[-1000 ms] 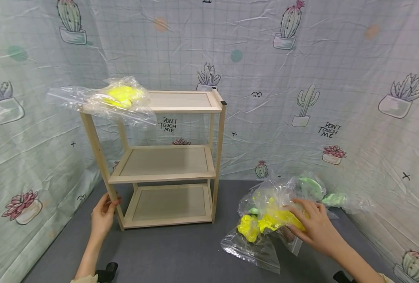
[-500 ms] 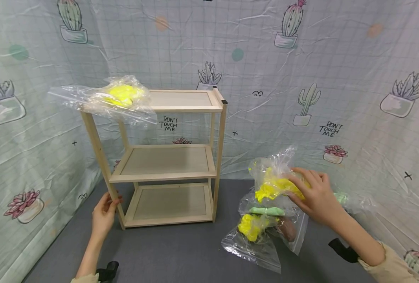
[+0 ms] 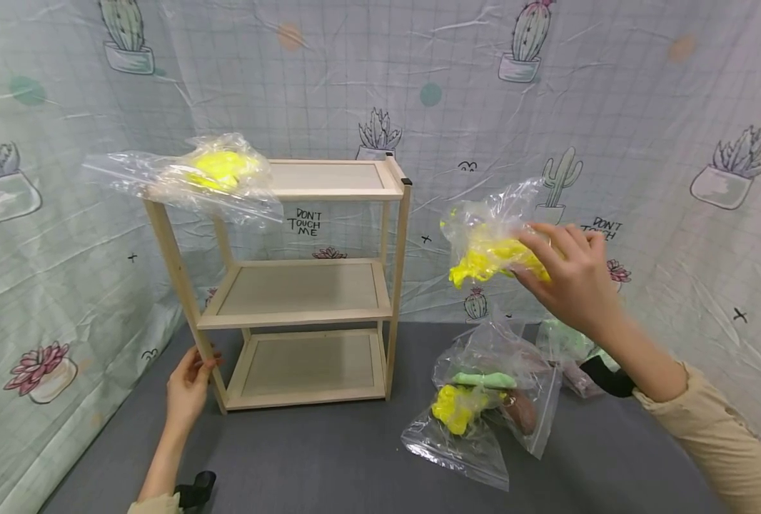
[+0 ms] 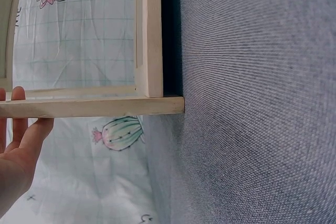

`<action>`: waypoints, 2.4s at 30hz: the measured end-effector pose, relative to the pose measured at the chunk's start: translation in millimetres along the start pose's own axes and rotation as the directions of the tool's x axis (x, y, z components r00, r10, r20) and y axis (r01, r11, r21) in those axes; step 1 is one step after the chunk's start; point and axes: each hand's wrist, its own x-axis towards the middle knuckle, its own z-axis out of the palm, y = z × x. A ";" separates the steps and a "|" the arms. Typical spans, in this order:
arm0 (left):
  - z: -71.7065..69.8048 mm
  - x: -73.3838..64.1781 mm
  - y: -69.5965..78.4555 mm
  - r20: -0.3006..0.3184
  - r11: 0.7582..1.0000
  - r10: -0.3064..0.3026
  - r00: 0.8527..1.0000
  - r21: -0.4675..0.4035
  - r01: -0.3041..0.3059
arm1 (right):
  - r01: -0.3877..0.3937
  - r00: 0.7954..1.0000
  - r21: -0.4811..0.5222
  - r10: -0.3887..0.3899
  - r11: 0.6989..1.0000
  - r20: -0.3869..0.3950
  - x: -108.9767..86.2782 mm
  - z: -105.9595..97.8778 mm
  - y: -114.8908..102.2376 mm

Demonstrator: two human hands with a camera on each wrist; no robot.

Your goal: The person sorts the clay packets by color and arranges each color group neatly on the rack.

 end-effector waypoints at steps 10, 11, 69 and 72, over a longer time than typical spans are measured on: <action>-1.2 -0.6 6.7 0.008 1.000 0.005 1.000 0.000 -0.005 | -0.071 0.997 -0.040 0.071 0.997 0.003 66.2 2.8 -2.1; -0.9 -1.3 10.7 0.012 1.000 0.010 1.000 0.003 -0.010 | -0.074 0.997 -0.047 0.075 0.996 0.009 70.8 3.4 -2.9; -2.0 -2.1 -10.5 0.019 0.998 0.020 1.000 0.062 -0.021 | 0.107 0.902 0.108 -0.142 0.988 0.407 128.2 63.4 -38.8; -2.4 -2.8 -9.8 0.010 0.997 0.014 1.000 0.069 -0.014 | 0.096 0.916 0.098 -0.126 0.991 0.380 127.3 66.8 -39.3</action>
